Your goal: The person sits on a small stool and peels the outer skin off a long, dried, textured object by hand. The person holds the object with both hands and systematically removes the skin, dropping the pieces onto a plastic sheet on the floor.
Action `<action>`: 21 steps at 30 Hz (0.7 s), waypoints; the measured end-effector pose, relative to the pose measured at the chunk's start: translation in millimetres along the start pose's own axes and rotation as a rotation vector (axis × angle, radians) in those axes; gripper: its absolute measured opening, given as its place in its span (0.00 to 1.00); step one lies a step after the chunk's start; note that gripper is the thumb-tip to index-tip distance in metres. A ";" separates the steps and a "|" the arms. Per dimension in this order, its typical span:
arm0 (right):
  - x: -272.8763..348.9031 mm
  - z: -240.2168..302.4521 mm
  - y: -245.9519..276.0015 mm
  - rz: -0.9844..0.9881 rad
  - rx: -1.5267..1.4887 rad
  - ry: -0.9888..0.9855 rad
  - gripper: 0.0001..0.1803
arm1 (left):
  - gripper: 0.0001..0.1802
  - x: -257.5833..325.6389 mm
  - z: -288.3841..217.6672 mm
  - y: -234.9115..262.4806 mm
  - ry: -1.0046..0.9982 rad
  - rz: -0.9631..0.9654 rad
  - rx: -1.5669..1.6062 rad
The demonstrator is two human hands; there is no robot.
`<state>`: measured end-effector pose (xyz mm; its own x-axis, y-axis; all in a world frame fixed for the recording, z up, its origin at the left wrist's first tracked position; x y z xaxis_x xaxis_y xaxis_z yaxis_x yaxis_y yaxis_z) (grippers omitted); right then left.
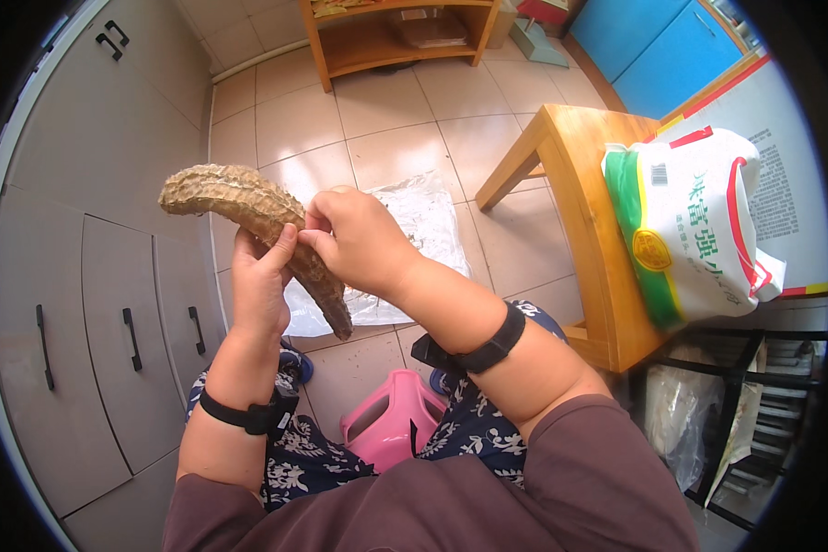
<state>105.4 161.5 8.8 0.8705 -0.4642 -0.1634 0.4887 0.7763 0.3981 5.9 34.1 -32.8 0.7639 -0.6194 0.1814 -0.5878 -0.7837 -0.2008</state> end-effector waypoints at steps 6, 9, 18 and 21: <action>4.2 11.5 -10.8 -0.047 0.341 0.434 0.08 | 0.22 1.7 -1.1 -0.8 0.137 0.003 0.073; 4.8 12.8 -11.7 -0.009 0.404 0.533 0.08 | 0.21 3.6 -3.3 0.2 0.230 0.001 0.039; 0.9 9.8 -1.5 -0.096 0.176 0.457 0.10 | 0.24 3.3 -11.6 0.4 0.258 0.023 0.047; 0.6 5.3 2.8 -0.126 -0.055 0.226 0.10 | 0.25 3.4 -15.7 1.4 0.153 0.014 0.006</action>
<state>107.0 161.2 14.6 0.7905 -0.4563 -0.4085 0.5911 0.7432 0.3136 3.6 30.2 -17.4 0.7055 -0.6306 0.3233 -0.5963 -0.7748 -0.2100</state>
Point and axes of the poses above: each hand's wrist, its own x-axis away from the middle knuckle, its own y-axis out of the back of the hand, z = x × y, the point moved 4 cm from there along -x, towards the middle knuckle, and after that the axes turned 4 degrees about -x, right-handed, at the moved point
